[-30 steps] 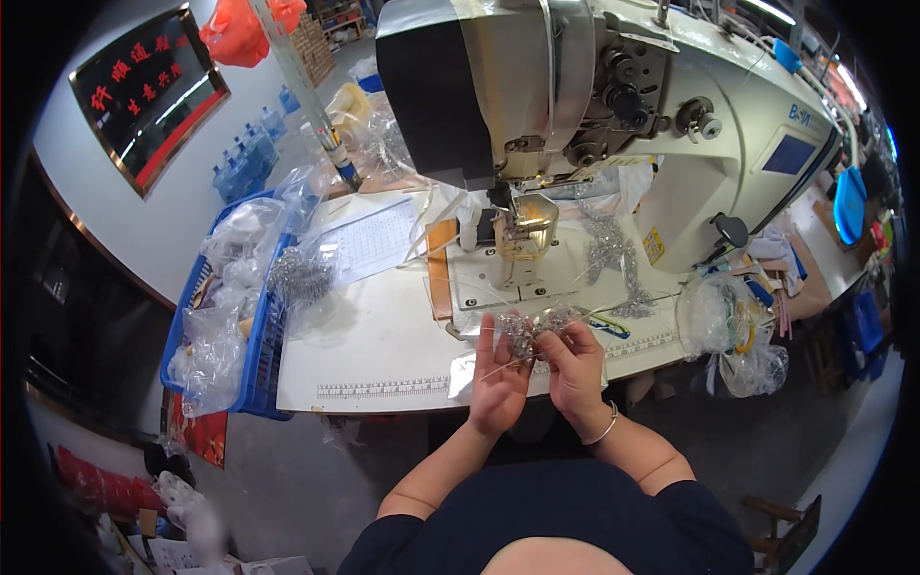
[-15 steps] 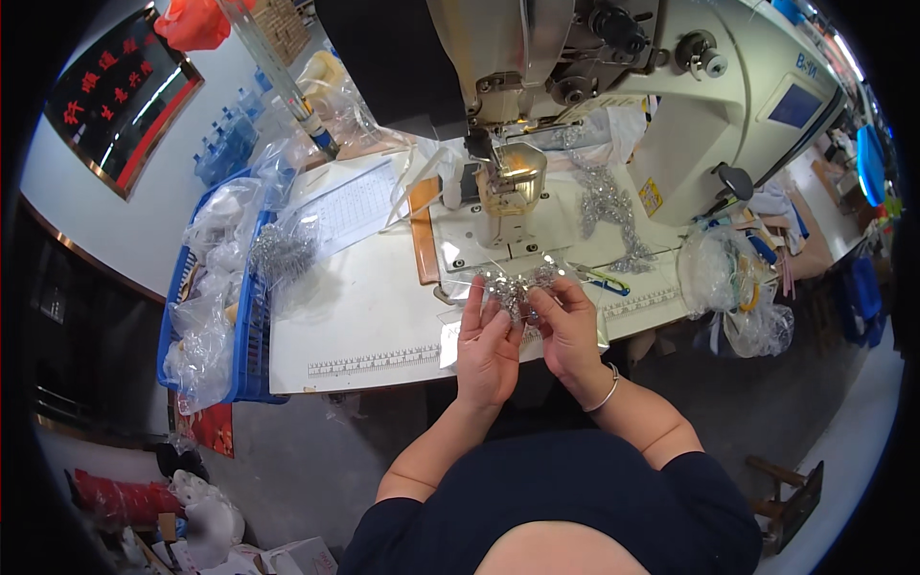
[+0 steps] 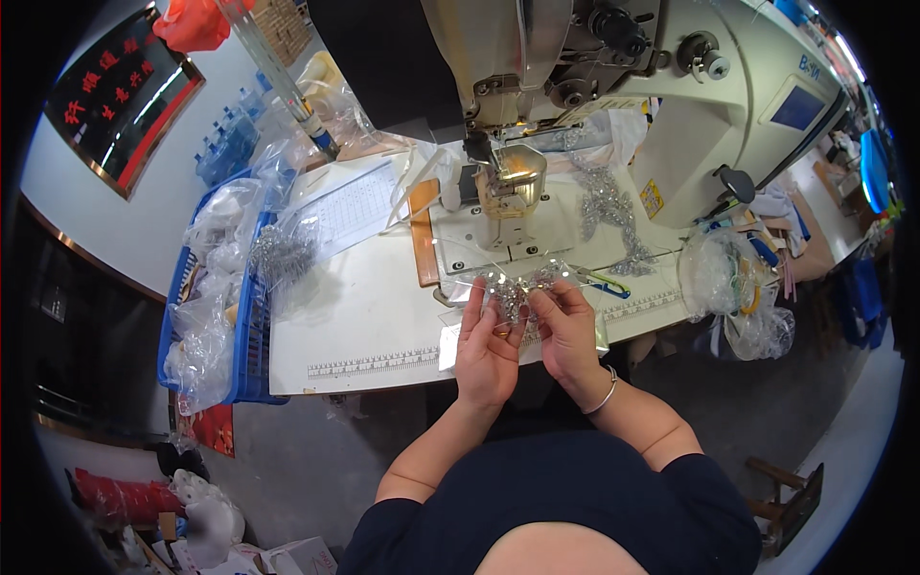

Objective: The person assembles small, silver, star-shaped decorations by hand, arranging them into a cluster. They then use a sewing machine to stitch the cluster onto a clear plastic backing. The process involves repeated manual assembly and machine sewing of multiple units.

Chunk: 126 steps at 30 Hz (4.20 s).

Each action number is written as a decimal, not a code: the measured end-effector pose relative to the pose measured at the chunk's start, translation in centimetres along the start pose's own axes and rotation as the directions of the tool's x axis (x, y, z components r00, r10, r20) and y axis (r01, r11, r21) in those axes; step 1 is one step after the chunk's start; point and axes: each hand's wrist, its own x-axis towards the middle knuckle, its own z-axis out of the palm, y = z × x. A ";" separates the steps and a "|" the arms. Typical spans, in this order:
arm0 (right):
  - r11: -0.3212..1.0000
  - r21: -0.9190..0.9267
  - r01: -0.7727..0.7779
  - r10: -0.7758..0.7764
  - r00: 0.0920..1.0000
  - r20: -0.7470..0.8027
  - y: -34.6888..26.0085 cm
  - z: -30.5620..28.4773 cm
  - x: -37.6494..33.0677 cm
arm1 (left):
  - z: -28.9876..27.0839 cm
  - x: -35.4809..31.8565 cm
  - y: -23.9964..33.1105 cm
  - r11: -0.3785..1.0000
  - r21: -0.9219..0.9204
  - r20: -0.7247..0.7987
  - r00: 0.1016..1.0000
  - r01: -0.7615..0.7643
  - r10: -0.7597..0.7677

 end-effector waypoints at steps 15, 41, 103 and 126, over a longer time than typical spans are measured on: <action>0.998 -0.007 0.068 -0.068 0.998 -0.012 0.4 -0.1 0.1 | 0.0 -0.8 -1.1 0.996 -0.013 0.119 0.988 -0.092 0.093; 0.998 0.034 -0.044 0.040 0.993 0.112 1.3 -0.3 -2.3 | 0.1 0.8 0.7 0.955 0.222 -0.085 0.972 -0.196 0.219; 0.717 -0.660 0.226 -0.094 0.969 0.230 -7.3 4.7 11.7 | 6.6 10.5 7.9 0.796 0.602 0.021 0.995 0.062 -0.094; 0.781 -0.599 0.178 -0.026 0.967 0.254 -7.0 6.7 16.3 | 9.2 16.1 12.1 0.591 0.795 -0.047 0.986 0.136 -0.163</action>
